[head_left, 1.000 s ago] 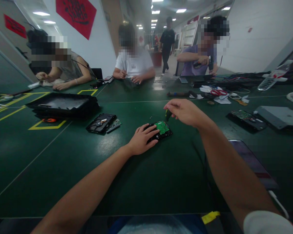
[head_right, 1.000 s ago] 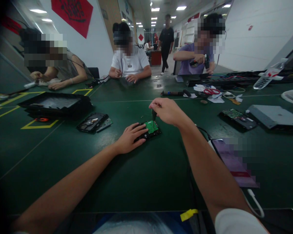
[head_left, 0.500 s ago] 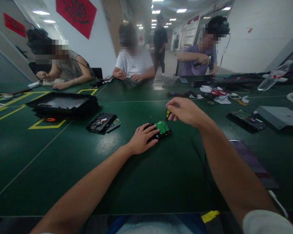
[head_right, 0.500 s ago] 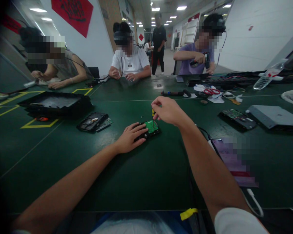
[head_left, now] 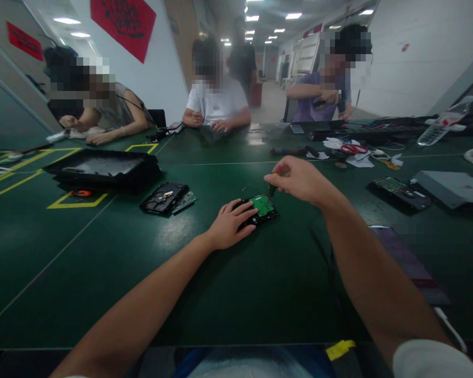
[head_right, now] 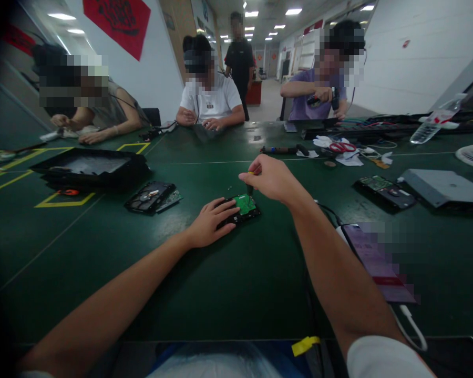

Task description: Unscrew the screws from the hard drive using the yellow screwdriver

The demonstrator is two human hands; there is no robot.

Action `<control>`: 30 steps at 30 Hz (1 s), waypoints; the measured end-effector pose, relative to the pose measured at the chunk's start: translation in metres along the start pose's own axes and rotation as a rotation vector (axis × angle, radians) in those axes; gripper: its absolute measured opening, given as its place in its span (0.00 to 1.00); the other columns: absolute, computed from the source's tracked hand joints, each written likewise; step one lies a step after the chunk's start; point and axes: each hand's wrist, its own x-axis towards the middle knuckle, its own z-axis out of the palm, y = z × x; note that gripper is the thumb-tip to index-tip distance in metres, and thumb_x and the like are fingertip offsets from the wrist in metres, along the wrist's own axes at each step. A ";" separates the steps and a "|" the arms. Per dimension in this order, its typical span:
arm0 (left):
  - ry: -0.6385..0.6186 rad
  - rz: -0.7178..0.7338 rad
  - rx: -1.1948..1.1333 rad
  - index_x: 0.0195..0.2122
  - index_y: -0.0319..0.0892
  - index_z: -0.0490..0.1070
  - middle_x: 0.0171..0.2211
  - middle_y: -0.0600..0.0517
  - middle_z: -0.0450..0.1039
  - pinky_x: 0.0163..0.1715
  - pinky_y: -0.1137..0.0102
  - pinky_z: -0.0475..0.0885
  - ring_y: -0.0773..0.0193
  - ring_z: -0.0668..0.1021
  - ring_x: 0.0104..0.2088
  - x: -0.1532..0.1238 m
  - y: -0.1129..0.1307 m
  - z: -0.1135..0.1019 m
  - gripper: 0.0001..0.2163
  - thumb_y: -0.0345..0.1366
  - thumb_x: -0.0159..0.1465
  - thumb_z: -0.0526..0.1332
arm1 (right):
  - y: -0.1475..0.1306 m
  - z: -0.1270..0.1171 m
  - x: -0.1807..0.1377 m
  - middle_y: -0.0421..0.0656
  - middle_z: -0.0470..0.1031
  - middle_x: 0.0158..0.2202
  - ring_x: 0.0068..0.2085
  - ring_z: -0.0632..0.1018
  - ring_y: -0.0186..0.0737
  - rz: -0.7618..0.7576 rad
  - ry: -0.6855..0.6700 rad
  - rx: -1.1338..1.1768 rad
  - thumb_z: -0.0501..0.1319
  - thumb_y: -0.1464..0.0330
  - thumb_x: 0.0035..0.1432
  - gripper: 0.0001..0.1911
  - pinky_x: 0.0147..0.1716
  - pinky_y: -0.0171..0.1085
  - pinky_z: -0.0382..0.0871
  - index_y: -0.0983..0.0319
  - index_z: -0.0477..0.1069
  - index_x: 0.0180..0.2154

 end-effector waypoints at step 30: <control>-0.001 -0.005 0.005 0.73 0.54 0.63 0.75 0.52 0.58 0.69 0.39 0.57 0.38 0.56 0.74 0.001 -0.001 0.001 0.27 0.52 0.74 0.57 | -0.001 0.001 0.002 0.48 0.85 0.41 0.32 0.82 0.41 -0.042 -0.067 0.093 0.64 0.66 0.67 0.08 0.34 0.39 0.76 0.61 0.78 0.46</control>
